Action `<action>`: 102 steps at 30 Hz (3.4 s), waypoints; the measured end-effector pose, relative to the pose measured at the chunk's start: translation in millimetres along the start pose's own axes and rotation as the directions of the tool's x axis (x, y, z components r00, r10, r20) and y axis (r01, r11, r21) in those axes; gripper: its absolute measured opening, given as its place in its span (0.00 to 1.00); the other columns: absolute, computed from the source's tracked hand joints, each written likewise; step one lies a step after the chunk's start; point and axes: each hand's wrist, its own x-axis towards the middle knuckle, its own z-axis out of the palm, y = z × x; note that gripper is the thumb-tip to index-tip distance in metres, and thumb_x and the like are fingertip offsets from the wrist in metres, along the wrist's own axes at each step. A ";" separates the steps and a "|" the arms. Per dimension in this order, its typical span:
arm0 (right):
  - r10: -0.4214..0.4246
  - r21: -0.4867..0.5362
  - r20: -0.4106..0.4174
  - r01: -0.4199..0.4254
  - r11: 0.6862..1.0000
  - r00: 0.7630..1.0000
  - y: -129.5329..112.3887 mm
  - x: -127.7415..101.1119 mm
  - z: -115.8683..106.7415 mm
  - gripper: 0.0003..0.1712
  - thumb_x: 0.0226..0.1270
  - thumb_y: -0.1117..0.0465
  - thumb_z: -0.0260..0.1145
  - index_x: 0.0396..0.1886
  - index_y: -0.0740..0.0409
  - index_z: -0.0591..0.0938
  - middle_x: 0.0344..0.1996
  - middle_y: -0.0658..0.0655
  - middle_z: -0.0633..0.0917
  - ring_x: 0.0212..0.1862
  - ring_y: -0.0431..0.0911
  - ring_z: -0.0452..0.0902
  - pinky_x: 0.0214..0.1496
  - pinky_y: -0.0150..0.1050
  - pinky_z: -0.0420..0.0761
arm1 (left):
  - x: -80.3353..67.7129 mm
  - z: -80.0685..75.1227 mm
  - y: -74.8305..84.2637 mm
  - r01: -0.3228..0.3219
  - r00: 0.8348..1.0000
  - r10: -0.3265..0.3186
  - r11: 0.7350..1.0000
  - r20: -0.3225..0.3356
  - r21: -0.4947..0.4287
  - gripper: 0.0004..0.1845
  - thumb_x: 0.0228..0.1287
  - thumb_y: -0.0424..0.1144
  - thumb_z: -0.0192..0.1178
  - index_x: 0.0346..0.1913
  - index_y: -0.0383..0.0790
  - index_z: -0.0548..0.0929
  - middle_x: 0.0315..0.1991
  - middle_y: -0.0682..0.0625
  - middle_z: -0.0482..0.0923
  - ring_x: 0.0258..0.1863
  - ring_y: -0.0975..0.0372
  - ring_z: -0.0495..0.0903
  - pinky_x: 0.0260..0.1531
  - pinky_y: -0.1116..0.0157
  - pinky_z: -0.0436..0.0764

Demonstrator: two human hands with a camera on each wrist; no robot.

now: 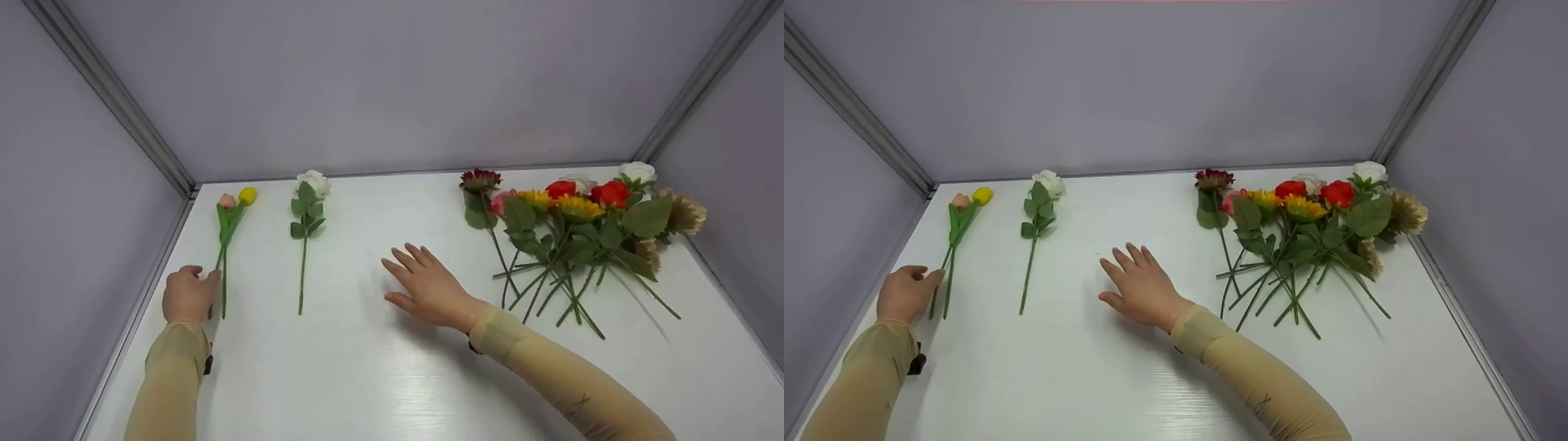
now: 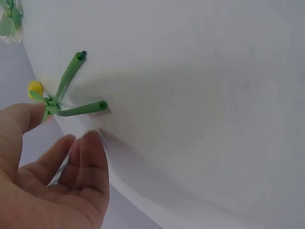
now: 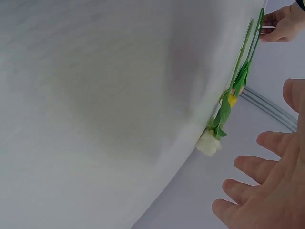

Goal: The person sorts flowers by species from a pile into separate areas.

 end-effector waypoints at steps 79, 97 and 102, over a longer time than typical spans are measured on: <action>0.628 0.932 -0.117 -0.134 0.337 0.769 86.7 -46.2 -72.8 0.19 0.72 0.54 0.70 0.47 0.67 0.85 0.37 0.68 0.86 0.36 0.54 0.87 0.42 0.45 0.88 | -168.7 200.4 249.6 -0.235 0.711 0.567 0.748 0.415 -0.620 0.18 0.72 0.43 0.65 0.61 0.43 0.83 0.51 0.53 0.84 0.47 0.63 0.84 0.46 0.64 0.84; 0.579 0.989 -0.022 -0.068 0.133 0.815 60.9 -36.1 -58.9 0.20 0.69 0.56 0.74 0.51 0.67 0.84 0.44 0.68 0.87 0.44 0.56 0.87 0.50 0.49 0.87 | -165.0 198.2 240.9 0.009 0.729 0.514 0.653 0.452 -0.757 0.14 0.69 0.33 0.66 0.52 0.27 0.83 0.39 0.48 0.86 0.38 0.57 0.88 0.40 0.61 0.88; 0.575 0.991 -0.008 -0.073 0.117 0.818 59.5 -35.0 -59.6 0.19 0.68 0.59 0.74 0.51 0.69 0.83 0.44 0.67 0.86 0.44 0.55 0.87 0.50 0.50 0.87 | -164.7 199.5 239.3 0.013 0.729 0.512 0.653 0.455 -0.757 0.14 0.70 0.34 0.66 0.53 0.28 0.84 0.39 0.48 0.86 0.38 0.58 0.87 0.40 0.61 0.88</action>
